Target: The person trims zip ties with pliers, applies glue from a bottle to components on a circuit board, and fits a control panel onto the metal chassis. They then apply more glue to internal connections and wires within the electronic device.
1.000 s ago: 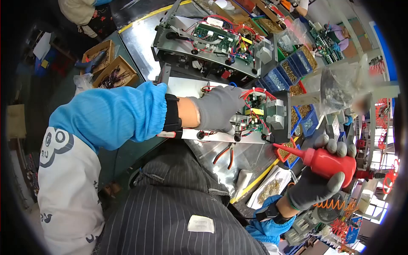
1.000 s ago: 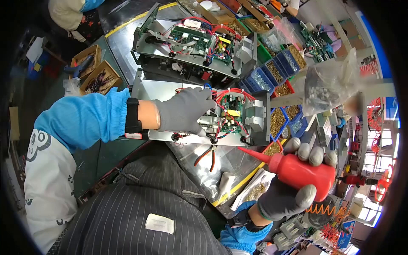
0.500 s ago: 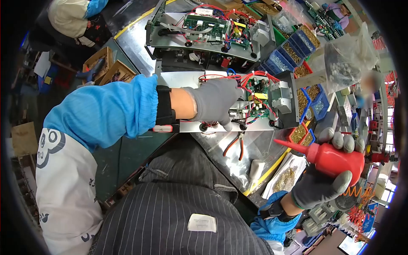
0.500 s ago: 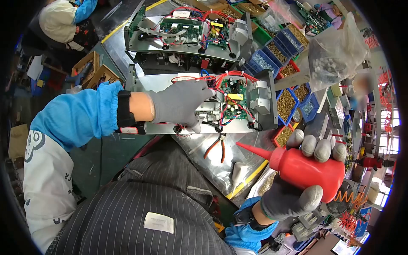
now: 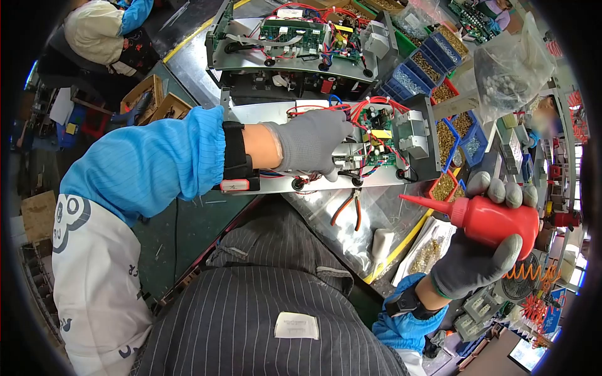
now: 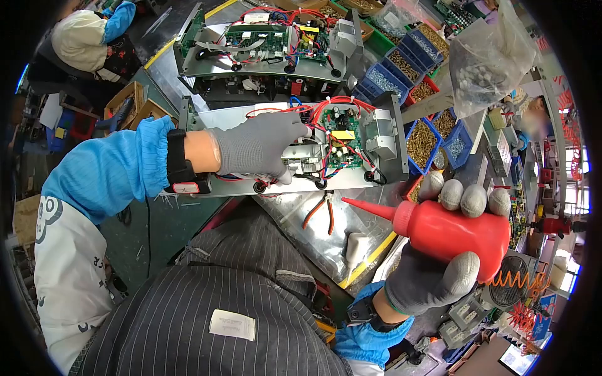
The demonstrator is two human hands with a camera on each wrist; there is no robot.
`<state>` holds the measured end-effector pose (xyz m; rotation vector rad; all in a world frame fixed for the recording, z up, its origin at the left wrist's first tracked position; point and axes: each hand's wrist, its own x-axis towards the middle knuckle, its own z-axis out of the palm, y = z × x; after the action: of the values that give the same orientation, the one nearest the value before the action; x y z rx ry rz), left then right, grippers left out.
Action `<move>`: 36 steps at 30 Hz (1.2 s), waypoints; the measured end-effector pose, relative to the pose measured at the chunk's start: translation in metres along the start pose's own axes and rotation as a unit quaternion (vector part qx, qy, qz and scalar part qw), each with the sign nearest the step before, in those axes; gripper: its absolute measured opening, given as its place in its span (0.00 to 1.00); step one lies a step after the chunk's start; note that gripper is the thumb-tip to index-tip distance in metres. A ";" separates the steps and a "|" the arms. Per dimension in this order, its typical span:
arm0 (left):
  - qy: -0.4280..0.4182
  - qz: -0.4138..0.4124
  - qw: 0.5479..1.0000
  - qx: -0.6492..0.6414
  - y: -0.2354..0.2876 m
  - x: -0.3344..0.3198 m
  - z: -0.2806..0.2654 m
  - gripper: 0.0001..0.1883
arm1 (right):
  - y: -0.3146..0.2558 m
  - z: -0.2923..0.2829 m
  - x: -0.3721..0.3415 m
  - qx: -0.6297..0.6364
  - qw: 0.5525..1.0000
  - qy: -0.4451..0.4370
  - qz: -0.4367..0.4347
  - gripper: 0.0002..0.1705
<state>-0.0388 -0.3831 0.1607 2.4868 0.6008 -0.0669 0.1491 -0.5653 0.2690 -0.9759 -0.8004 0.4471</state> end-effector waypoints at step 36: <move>0.432 -0.107 0.891 -0.089 -0.008 -0.152 0.037 0.21 | 0.087 0.108 0.026 -0.104 0.946 -0.276 0.135 0.38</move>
<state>-0.1758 -0.4589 0.1519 2.1663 1.1674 1.0094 0.0834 -0.4438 0.2389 -1.1816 -1.2423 0.9146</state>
